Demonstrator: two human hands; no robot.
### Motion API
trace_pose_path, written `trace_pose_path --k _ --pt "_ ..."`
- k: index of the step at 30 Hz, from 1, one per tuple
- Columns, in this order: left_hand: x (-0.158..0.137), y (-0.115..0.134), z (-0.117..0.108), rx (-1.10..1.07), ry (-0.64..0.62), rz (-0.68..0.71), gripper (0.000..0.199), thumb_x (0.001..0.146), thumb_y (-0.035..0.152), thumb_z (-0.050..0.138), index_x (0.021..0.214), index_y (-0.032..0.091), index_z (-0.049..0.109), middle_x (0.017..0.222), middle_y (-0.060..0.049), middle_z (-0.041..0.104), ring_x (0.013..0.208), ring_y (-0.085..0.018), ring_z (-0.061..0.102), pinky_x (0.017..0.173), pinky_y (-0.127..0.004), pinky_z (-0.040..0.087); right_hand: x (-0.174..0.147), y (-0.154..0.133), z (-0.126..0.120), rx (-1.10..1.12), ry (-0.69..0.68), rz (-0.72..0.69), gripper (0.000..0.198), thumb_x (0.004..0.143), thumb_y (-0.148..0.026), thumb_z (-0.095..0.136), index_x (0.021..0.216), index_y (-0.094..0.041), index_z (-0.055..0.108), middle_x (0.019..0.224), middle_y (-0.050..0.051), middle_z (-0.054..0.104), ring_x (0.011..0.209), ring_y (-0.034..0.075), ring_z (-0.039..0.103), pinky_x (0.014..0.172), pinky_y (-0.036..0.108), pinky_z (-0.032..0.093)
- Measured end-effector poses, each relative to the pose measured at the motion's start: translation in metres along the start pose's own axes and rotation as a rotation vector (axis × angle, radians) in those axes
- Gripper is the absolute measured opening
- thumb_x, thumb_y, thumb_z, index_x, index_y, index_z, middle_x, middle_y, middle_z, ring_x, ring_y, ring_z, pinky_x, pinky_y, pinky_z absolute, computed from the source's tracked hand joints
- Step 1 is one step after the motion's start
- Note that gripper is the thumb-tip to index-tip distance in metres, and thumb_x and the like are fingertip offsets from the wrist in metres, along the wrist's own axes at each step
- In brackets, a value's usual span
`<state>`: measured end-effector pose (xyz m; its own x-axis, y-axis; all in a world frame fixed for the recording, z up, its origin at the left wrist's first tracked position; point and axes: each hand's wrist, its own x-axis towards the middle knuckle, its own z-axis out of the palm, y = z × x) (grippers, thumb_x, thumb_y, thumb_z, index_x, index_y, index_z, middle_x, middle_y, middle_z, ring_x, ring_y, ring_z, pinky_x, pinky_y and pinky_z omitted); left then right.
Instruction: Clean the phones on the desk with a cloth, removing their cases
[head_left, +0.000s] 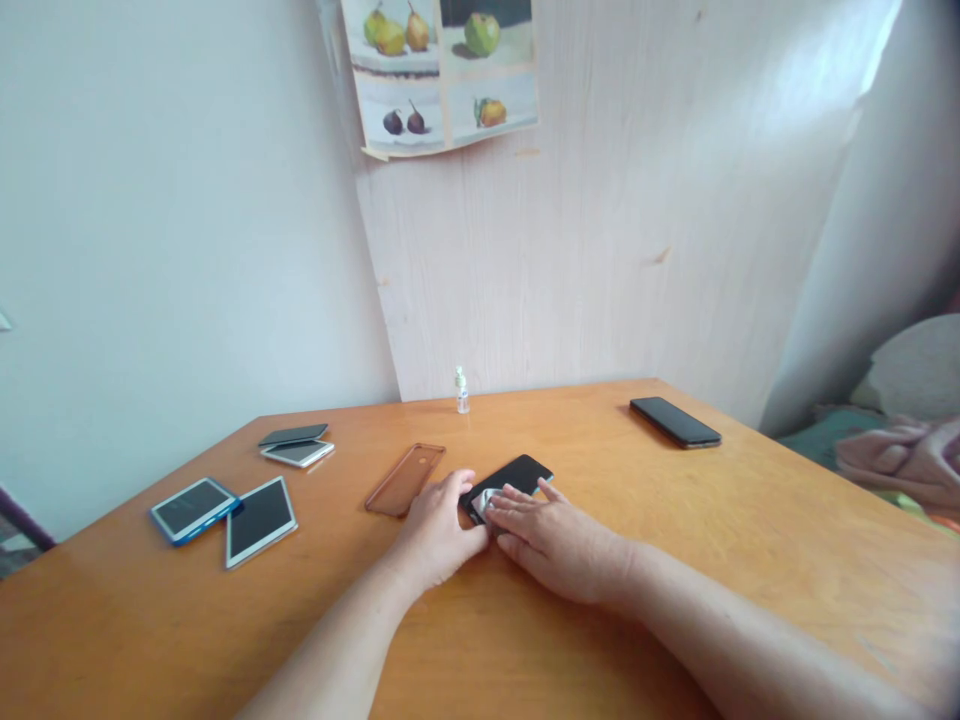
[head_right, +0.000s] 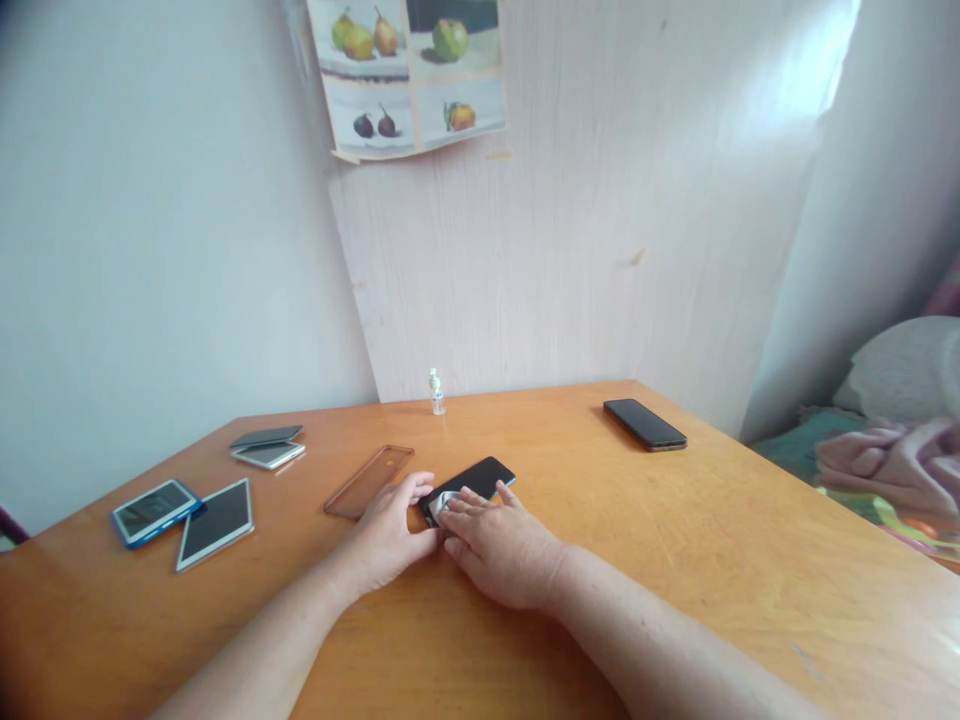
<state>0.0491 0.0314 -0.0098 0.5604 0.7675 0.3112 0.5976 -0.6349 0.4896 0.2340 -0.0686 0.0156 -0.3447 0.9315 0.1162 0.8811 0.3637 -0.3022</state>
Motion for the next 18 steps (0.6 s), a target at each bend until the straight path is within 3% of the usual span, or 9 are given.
trace_pose_path --k 4,6,8,11,13,15,18 --pt "0.000 0.005 -0.001 -0.020 -0.026 0.009 0.062 0.068 0.027 0.071 0.126 0.019 0.050 0.125 -0.012 0.063 0.118 -0.026 0.058 0.103 -0.039 0.043 0.002 0.027 -0.003 -0.143 0.038 0.345 0.049 0.097 -0.031 0.031 0.142 -0.017 0.044 0.151 0.015 0.040 0.143 0.032 0.028 0.110 0.069 0.012" --pt "-0.001 0.007 0.000 -0.033 -0.036 0.019 0.063 0.068 0.027 0.071 0.127 0.020 0.049 0.126 -0.012 0.063 0.119 -0.026 0.058 0.103 -0.039 0.043 0.002 0.031 -0.004 -0.169 0.035 0.423 0.050 0.097 -0.032 0.032 0.142 -0.014 0.043 0.152 0.018 0.038 0.144 0.033 0.025 0.110 0.069 0.013" --pt "-0.001 0.007 0.001 -0.049 -0.037 0.027 0.064 0.067 0.026 0.071 0.127 0.020 0.048 0.126 -0.012 0.063 0.120 -0.027 0.057 0.104 -0.040 0.042 0.000 0.020 -0.005 -0.138 0.016 0.339 0.051 0.098 -0.035 0.031 0.143 -0.015 0.041 0.153 0.017 0.036 0.144 0.031 0.024 0.111 0.066 0.014" --pt "-0.003 0.007 0.002 -0.082 -0.052 0.040 0.064 0.067 0.025 0.072 0.126 0.021 0.048 0.127 -0.011 0.063 0.121 -0.027 0.057 0.105 -0.040 0.042 -0.003 -0.006 -0.005 -0.017 -0.042 0.067 0.053 0.100 -0.042 0.024 0.148 -0.023 0.034 0.155 0.012 0.033 0.145 0.026 0.023 0.113 0.063 0.016" --pt "-0.004 0.008 0.002 -0.098 -0.074 0.044 0.065 0.067 0.028 0.074 0.127 0.022 0.047 0.128 -0.011 0.062 0.121 -0.027 0.056 0.105 -0.040 0.042 -0.005 -0.015 -0.005 0.033 -0.075 -0.023 0.055 0.100 -0.047 0.020 0.150 -0.027 0.030 0.156 0.009 0.032 0.146 0.026 0.022 0.112 0.065 0.016" --pt "-0.006 0.010 0.001 -0.100 -0.086 0.041 0.066 0.068 0.031 0.073 0.128 0.022 0.047 0.128 -0.011 0.061 0.121 -0.027 0.056 0.104 -0.040 0.042 -0.005 -0.010 -0.006 0.006 -0.066 0.030 0.055 0.100 -0.048 0.020 0.149 -0.028 0.032 0.155 0.009 0.033 0.145 0.029 0.022 0.111 0.068 0.013" --pt "-0.007 0.012 0.001 -0.072 -0.070 0.024 0.068 0.067 0.030 0.072 0.130 0.021 0.046 0.130 -0.012 0.059 0.122 -0.028 0.055 0.105 -0.040 0.041 -0.003 0.014 -0.005 -0.115 -0.007 0.248 0.053 0.100 -0.045 0.023 0.145 -0.023 0.040 0.153 0.012 0.037 0.145 0.032 0.023 0.108 0.073 0.008"
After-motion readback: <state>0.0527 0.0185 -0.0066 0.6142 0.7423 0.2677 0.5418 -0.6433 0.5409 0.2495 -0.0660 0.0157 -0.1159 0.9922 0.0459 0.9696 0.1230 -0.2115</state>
